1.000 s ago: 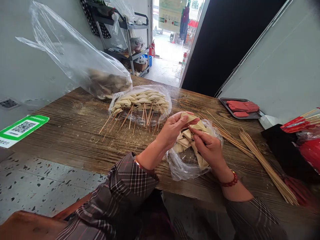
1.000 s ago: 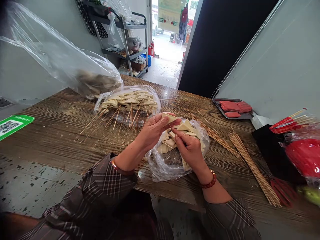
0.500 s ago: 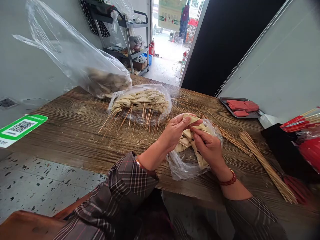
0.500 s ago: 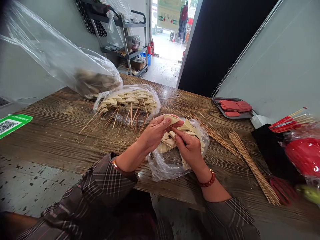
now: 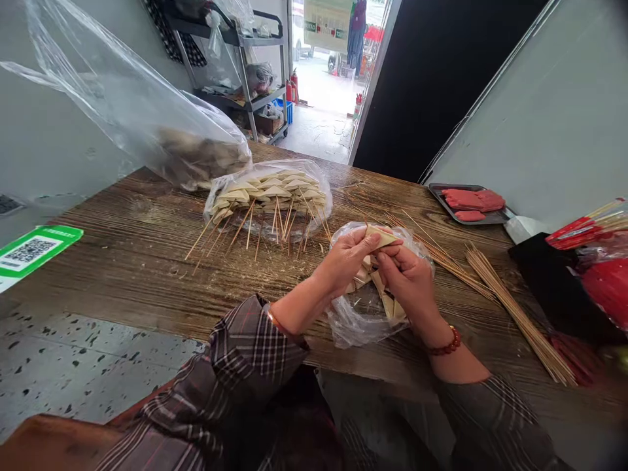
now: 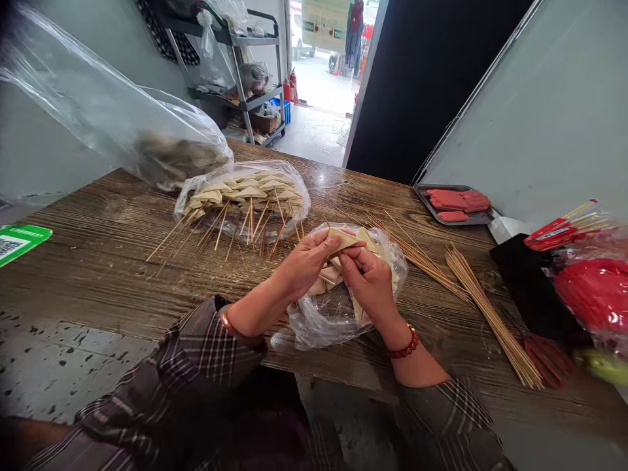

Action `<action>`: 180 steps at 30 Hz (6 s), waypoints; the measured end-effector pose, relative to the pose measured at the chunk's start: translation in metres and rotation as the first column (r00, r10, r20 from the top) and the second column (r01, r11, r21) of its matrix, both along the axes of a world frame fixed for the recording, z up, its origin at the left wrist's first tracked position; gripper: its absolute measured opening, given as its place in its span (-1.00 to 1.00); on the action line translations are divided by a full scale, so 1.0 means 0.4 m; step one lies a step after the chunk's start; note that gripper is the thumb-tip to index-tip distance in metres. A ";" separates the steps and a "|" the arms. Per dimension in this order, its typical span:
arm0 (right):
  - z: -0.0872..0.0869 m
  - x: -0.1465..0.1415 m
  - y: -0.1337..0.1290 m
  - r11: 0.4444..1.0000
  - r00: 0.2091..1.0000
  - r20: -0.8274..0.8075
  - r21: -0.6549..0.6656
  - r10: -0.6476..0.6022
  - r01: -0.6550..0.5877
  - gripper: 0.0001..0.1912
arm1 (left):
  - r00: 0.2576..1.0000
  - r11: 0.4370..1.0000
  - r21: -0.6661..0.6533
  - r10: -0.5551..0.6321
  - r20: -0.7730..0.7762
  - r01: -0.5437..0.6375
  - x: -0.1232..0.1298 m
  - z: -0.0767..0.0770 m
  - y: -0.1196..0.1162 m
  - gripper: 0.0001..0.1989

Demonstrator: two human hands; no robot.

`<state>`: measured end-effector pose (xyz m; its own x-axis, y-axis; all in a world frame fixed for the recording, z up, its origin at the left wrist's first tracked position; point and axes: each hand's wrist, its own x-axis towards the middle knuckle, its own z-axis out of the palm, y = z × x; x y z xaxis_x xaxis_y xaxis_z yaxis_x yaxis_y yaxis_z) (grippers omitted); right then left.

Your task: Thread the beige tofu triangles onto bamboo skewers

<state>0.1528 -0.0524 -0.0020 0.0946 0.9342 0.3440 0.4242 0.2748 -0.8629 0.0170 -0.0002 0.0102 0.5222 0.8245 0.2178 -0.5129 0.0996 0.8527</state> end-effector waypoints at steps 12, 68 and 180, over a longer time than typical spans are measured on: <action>0.015 0.006 0.006 0.997 0.995 0.097 0.078 -0.028 0.020 -0.80 | 0.998 1.000 0.000 -0.009 -0.057 0.009 0.003 0.008 0.003 -0.68; 0.023 0.047 0.020 0.982 0.975 -0.138 0.056 -0.174 0.183 -0.74 | 0.450 0.569 0.822 0.740 -0.500 -0.024 -0.013 -0.004 0.029 -0.87; 0.015 0.003 -0.006 0.996 0.970 0.241 0.094 -0.023 0.000 -0.78 | 0.976 0.977 -0.084 0.203 0.075 -0.197 -0.052 0.026 0.049 -0.62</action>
<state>0.1540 -0.0550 0.0039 0.0089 0.8964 0.4431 0.6202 0.3426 -0.7057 -0.0039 0.0194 0.0207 0.3279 0.9262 0.1864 -0.5975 0.0505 0.8003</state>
